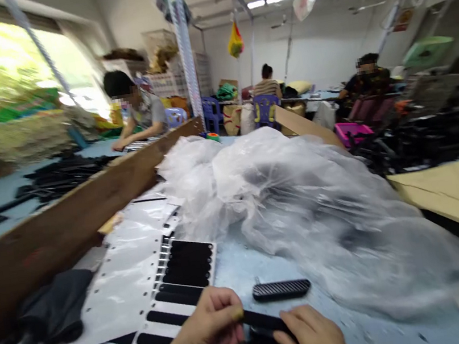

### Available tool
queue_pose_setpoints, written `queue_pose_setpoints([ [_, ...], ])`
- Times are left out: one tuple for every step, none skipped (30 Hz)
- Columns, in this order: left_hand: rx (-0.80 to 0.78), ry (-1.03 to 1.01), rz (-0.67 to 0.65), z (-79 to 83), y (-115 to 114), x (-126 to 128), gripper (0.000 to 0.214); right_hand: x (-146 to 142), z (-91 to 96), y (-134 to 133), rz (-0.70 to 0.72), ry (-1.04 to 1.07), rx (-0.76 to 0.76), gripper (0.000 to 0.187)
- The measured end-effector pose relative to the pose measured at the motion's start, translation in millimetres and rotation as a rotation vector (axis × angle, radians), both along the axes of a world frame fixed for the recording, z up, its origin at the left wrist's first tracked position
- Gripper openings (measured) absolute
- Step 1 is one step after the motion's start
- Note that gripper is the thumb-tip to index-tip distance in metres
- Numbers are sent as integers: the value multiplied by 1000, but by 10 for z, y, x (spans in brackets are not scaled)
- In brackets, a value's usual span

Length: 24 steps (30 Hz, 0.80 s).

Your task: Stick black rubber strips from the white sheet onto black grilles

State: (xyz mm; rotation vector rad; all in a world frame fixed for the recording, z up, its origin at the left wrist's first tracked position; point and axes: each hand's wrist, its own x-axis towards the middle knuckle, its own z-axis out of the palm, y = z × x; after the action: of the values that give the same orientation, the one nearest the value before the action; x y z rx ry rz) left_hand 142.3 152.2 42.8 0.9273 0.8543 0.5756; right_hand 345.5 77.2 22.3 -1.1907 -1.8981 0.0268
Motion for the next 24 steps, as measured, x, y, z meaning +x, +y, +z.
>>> queue_pose_setpoints([
  [-4,-6,-15,-5,13,1,31,25,69,-29,52,-12,-57,18],
  [1,1,-32,-12,34,7,32,48,125,-49,39,-5,-86,17],
  [43,53,-38,-21,64,16,33,77,166,-57,8,-4,-111,16],
  [93,112,-35,-32,100,27,34,116,194,-56,-34,-2,-123,16],
  [149,173,-10,-45,139,39,34,171,213,-46,-86,5,-126,16],
  [216,236,31,-60,177,51,36,241,225,-27,-135,20,-134,16],
  [290,296,80,-75,214,64,38,326,235,0,-177,47,-146,14],
  [373,360,126,-93,246,79,39,418,242,37,-209,86,-168,11],
  [459,428,152,-112,273,97,39,510,245,85,-233,135,-199,9],
  [537,495,153,-132,297,119,37,594,239,144,-246,186,-232,7],
  [600,554,129,-153,316,147,36,663,224,211,-247,231,-263,6],
  [640,598,86,-174,331,179,37,713,196,282,-236,261,-284,6],
  [658,624,37,-193,344,214,38,742,156,351,-220,275,-296,6],
  [663,633,-9,-210,355,250,39,752,107,411,-201,277,-300,7],
  [666,632,-47,-222,364,282,39,747,54,458,-180,272,-300,7],
  [671,626,-77,-232,370,309,36,732,1,484,-162,265,-301,7],
  [676,618,-105,-238,373,326,33,712,-45,489,-148,258,-303,7],
  [678,608,-126,-243,374,335,29,692,-80,473,-134,248,-312,7],
  [675,596,-146,-248,372,335,27,675,-100,438,-121,231,-327,7],
  [665,584,-158,-254,368,328,26,663,-107,391,-107,207,-340,7],
  [648,572,-158,-260,362,316,26,657,-102,338,-94,180,-351,8],
  [627,561,-152,-266,357,302,28,655,-87,289,-83,154,-357,8],
  [605,550,-142,-272,353,288,30,655,-68,248,-76,135,-355,9],
  [584,537,-134,-276,350,277,31,653,-47,221,-71,127,-346,9],
])
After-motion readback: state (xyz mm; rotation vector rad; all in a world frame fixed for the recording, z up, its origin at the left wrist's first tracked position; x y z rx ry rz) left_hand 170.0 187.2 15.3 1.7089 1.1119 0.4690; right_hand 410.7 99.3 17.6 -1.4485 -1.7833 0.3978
